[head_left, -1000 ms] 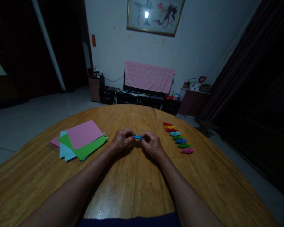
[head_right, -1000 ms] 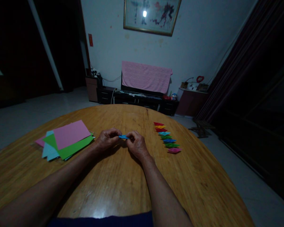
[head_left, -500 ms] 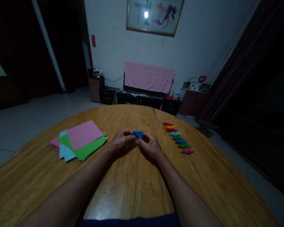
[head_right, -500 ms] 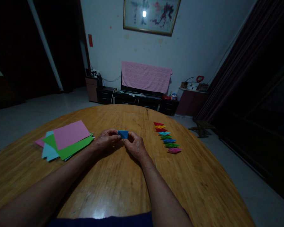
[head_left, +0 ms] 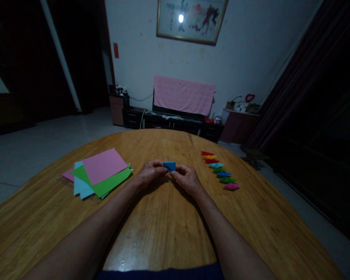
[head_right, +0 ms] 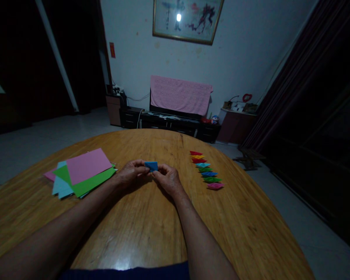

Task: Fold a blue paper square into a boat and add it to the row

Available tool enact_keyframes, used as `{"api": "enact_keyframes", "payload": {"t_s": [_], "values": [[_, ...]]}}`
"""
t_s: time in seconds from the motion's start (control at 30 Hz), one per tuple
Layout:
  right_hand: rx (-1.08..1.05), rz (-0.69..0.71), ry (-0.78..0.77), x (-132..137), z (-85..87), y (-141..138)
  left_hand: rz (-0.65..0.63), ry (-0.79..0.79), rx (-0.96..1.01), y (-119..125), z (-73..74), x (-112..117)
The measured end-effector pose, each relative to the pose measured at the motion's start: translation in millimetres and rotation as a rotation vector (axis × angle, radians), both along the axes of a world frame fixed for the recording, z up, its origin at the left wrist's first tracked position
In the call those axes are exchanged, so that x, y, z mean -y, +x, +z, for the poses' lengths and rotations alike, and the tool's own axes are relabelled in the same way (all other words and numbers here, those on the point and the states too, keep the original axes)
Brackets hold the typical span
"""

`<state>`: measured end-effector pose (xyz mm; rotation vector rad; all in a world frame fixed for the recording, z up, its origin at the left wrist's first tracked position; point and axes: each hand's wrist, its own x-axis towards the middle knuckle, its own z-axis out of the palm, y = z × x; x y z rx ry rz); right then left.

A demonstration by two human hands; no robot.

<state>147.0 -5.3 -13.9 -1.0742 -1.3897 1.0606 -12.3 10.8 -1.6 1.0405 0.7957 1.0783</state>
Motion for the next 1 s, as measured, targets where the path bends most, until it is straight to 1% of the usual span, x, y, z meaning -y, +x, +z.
{"api": "enact_keyframes", "payload": {"t_s": [0.1,0.17,0.3,0.53,0.67,0.77,0.87,0.93,1.0], "values": [[0.006,0.034,-0.002,0,-0.4,2,0.013,-0.014,0.005,0,-0.2,-2],[0.001,0.054,-0.012,-1,-0.8,2,0.011,-0.019,-0.029,-1,0.4,-3],[-0.015,0.035,-0.055,-3,-2.7,2,-0.004,0.018,-0.106,-3,-0.1,-6],[-0.048,0.041,-0.083,-7,-9.7,3,-0.034,0.006,-0.101,-3,-4.5,-7],[-0.042,0.046,-0.085,-4,-5.3,1,-0.053,0.011,-0.049,-4,-5.9,-7],[0.023,0.031,-0.084,-1,-2.0,2,-0.014,0.063,-0.101,-4,-7.6,-8],[0.086,-0.002,-0.019,-2,-3.4,4,0.053,0.089,-0.107,-4,-10.3,-8],[0.163,-0.052,0.085,-4,-5.8,6,0.091,0.116,-0.100,-3,-12.1,-9],[0.246,-0.112,0.197,-7,-7.6,6,0.111,0.159,-0.139,-3,-13.1,-11]]}}
